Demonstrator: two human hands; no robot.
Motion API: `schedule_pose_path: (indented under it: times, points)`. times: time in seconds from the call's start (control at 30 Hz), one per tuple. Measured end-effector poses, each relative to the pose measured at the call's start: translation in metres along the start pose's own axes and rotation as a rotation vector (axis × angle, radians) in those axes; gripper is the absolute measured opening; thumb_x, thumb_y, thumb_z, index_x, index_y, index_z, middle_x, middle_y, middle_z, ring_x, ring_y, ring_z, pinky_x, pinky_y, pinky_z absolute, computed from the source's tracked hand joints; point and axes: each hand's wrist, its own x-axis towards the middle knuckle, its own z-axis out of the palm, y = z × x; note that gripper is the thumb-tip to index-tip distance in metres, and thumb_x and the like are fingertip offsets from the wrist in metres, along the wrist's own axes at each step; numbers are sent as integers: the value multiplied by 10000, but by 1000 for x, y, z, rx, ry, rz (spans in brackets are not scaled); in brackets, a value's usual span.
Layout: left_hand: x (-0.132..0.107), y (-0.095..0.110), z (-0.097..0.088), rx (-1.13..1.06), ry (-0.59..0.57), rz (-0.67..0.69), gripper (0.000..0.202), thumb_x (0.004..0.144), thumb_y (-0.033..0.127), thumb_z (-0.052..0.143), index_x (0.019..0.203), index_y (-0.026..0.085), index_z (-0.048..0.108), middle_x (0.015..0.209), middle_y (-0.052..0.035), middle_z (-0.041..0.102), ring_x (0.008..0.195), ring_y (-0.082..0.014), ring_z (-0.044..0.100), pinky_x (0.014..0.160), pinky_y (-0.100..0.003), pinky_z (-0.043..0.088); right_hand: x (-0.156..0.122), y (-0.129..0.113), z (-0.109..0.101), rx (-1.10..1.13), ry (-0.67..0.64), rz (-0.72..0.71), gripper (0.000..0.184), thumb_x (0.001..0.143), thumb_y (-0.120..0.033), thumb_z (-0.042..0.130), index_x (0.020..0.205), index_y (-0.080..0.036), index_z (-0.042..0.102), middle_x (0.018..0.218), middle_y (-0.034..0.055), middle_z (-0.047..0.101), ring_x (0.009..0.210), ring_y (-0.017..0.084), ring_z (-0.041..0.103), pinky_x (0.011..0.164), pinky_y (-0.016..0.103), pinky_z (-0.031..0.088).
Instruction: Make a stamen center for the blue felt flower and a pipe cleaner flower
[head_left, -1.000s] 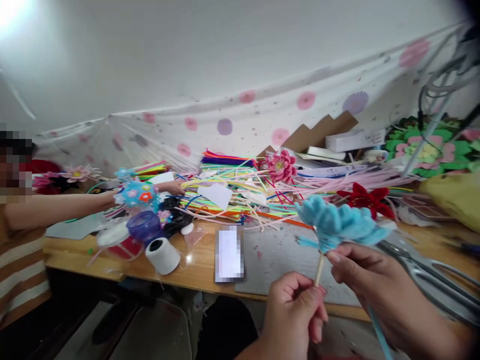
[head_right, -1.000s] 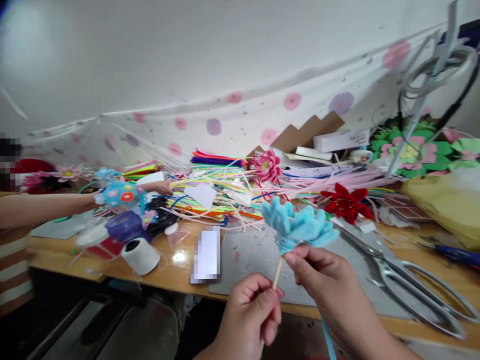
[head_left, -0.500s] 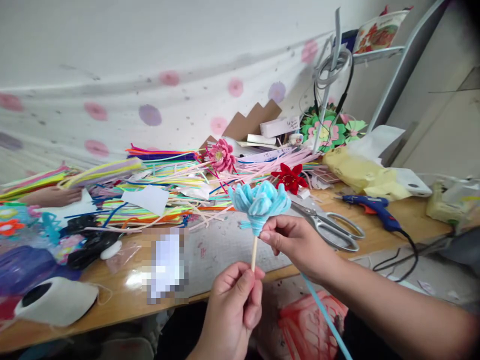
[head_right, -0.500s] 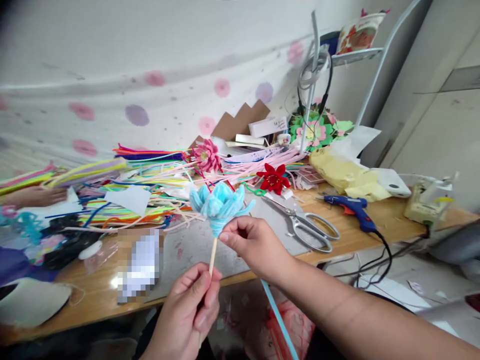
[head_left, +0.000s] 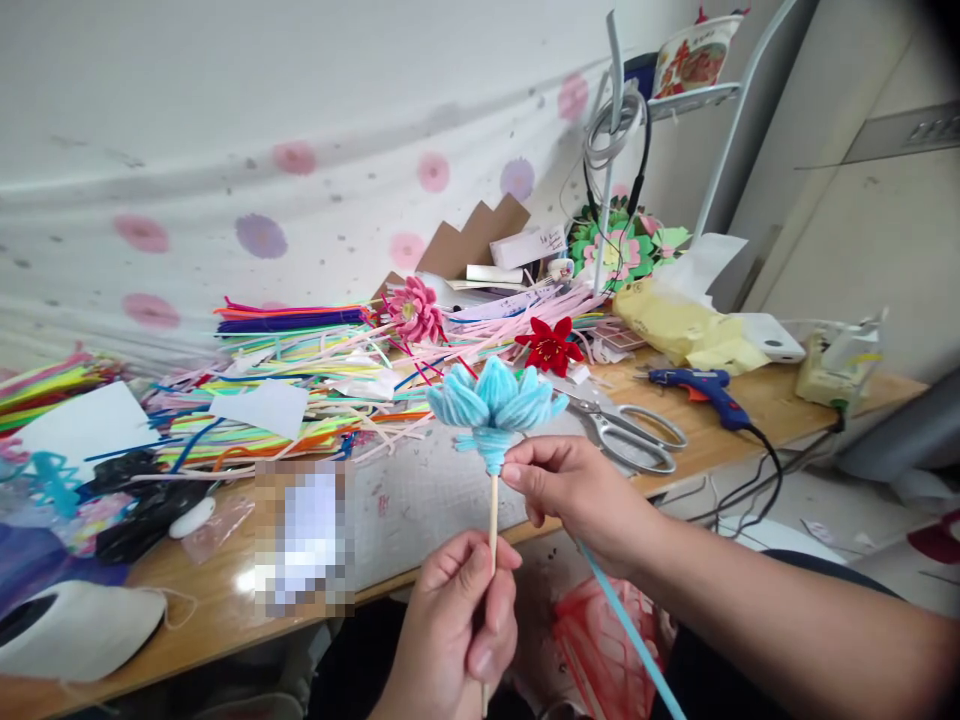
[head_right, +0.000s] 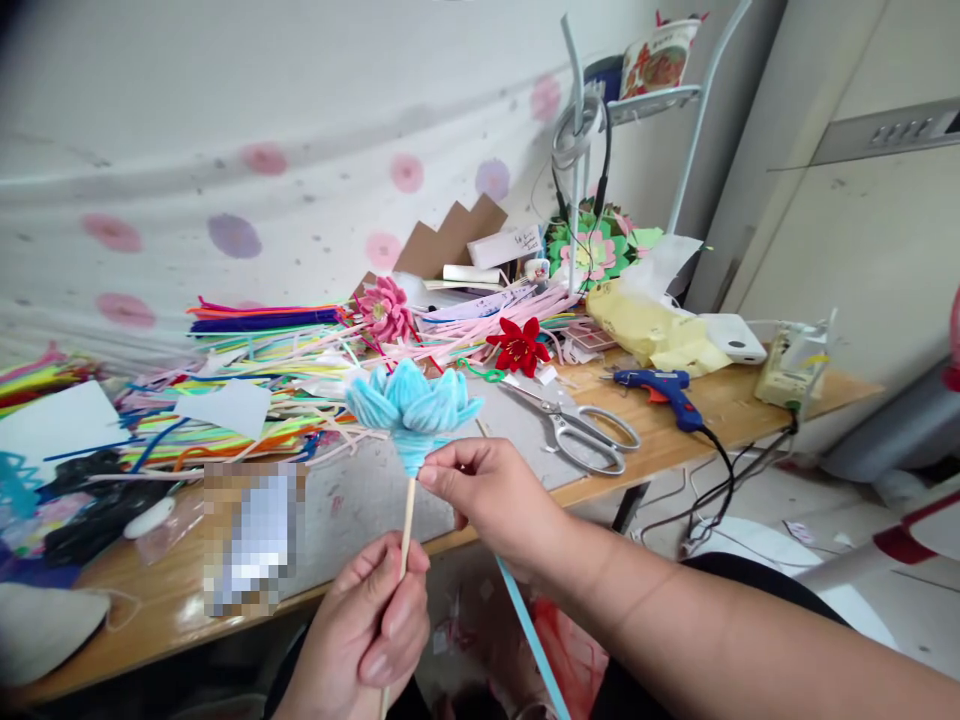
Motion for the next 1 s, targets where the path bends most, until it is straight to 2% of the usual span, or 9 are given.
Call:
schedule_pose_path:
  times: [0.1, 0.17, 0.23, 0.3, 0.37, 0.43, 0.5, 0.7, 1.0]
  points:
    - [-2, -1, -4, -82, -155, -65, 191, 834, 321, 570, 759, 167, 654, 402, 80, 367, 260, 7, 169, 278, -118, 176, -7, -2, 4, 126, -4, 25, 309, 548, -379, 799, 644, -142, 626, 557, -56, 510, 423, 34, 401, 416, 190, 341]
    - [-3, -2, -3, -100, -212, -106, 194, 824, 336, 583, 759, 170, 659, 395, 85, 356, 256, 8, 163, 276, -118, 177, -11, -2, 6, 187, 12, 13, 306, 558, -375, 799, 633, -143, 614, 536, -62, 498, 427, 33, 405, 426, 186, 348]
    - [-5, -3, 0, -44, -163, -88, 198, 797, 360, 618, 776, 168, 658, 425, 75, 407, 277, 14, 191, 297, -118, 183, -13, -2, 8, 202, 47, -12, 292, 579, -367, 788, 629, -142, 607, 516, -68, 485, 419, 30, 393, 424, 183, 344]
    - [-7, -4, 5, 55, -57, -12, 235, 735, 385, 683, 813, 166, 646, 495, 59, 480, 310, 19, 244, 331, -122, 193, -15, -3, 8, 176, 81, -42, 274, 600, -354, 774, 622, -138, 607, 504, -71, 479, 411, 27, 380, 417, 179, 332]
    - [-10, -6, 9, 147, 50, 61, 254, 693, 366, 727, 802, 162, 620, 514, 63, 483, 333, 19, 291, 361, -126, 199, -16, -3, 8, 141, 109, -62, 255, 610, -333, 765, 615, -134, 606, 513, -67, 489, 415, 25, 387, 414, 174, 324]
    - [-12, -8, 12, 212, 130, 96, 222, 712, 330, 717, 743, 150, 592, 491, 70, 457, 336, 12, 318, 373, -135, 196, -18, -3, 7, 132, 120, -57, 242, 615, -317, 761, 614, -132, 605, 521, -64, 498, 418, 25, 396, 412, 170, 324]
    - [-13, -9, 13, 240, 154, 104, 210, 747, 319, 684, 704, 140, 582, 479, 65, 454, 331, 6, 329, 374, -144, 190, -21, -4, 7, 159, 102, -35, 240, 615, -312, 765, 627, -139, 599, 511, -71, 493, 407, 26, 393, 408, 171, 332]
    - [-17, -11, 15, 176, 45, 81, 210, 778, 345, 645, 740, 140, 627, 465, 47, 482, 315, 8, 301, 362, -139, 185, -27, -3, 1, 288, -41, 11, 293, 567, -321, 810, 616, -148, 578, 490, -89, 478, 382, 19, 362, 419, 185, 363]
    - [-14, -17, 11, -33, -247, -24, 182, 841, 300, 564, 763, 166, 658, 410, 74, 381, 268, 7, 189, 292, -113, 186, -34, -12, -18, 62, -69, -112, 259, 616, -358, 776, 638, -128, 660, 511, -50, 519, 444, 39, 429, 444, 182, 354]
